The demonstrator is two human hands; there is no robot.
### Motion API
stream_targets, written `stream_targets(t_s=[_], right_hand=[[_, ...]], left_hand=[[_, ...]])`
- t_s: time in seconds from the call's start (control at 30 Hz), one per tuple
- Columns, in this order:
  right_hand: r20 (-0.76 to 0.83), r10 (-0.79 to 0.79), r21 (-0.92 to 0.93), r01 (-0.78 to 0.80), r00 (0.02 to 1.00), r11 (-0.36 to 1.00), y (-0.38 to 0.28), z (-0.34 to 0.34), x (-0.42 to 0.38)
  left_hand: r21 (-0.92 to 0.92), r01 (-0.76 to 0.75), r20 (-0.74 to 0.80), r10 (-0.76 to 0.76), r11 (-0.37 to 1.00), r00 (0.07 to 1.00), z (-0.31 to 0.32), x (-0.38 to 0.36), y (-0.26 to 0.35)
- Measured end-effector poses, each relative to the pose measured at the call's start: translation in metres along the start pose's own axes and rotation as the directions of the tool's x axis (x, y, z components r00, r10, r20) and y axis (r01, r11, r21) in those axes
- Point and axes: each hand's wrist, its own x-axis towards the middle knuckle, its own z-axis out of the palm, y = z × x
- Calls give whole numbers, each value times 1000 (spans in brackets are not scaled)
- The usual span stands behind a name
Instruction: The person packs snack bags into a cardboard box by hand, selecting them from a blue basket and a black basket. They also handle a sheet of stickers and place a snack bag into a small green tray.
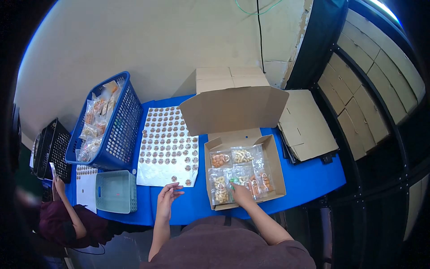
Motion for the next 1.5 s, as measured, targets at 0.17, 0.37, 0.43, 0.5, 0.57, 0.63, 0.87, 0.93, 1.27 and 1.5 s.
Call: stream_targets(t_s=[0.17,0.37,0.43,0.5,0.57,0.63,0.87,0.93,1.27,1.5], right_hand=[[-28,204,-292,-203,979,935,-18,-8,-3],[-23,23,-102,-25,999,994,-9,-4,-5],[-38,29,-67,-32,999,997,-10,-4,-4],[103,109,-28,-106,989,994,-9,-5,4],[166,149,154,-175,975,972,-8,-8,10],[235,173,327,-245,956,913,-8,-8,10],[-31,96,130,-91,995,987,1,12,8],[14,95,79,-95,995,992,-6,7,6],[63,121,91,-126,991,988,9,10,17],[-13,77,616,-53,997,786,17,-3,13]], left_hand=[[5,-15,15,15,1000,1000,4,1,-1],[20,13,46,-14,1000,999,2,3,-3],[16,7,47,-8,1000,999,3,3,-2],[13,4,48,-5,1000,999,3,4,-1],[14,-8,52,7,1000,999,3,4,-1],[14,-6,49,6,1000,999,3,2,0],[24,-5,37,4,1000,999,0,1,-2],[14,1,36,-1,1000,999,0,0,-3],[22,23,29,-24,999,999,1,-1,1],[18,23,42,-23,1000,999,1,-1,-1]])
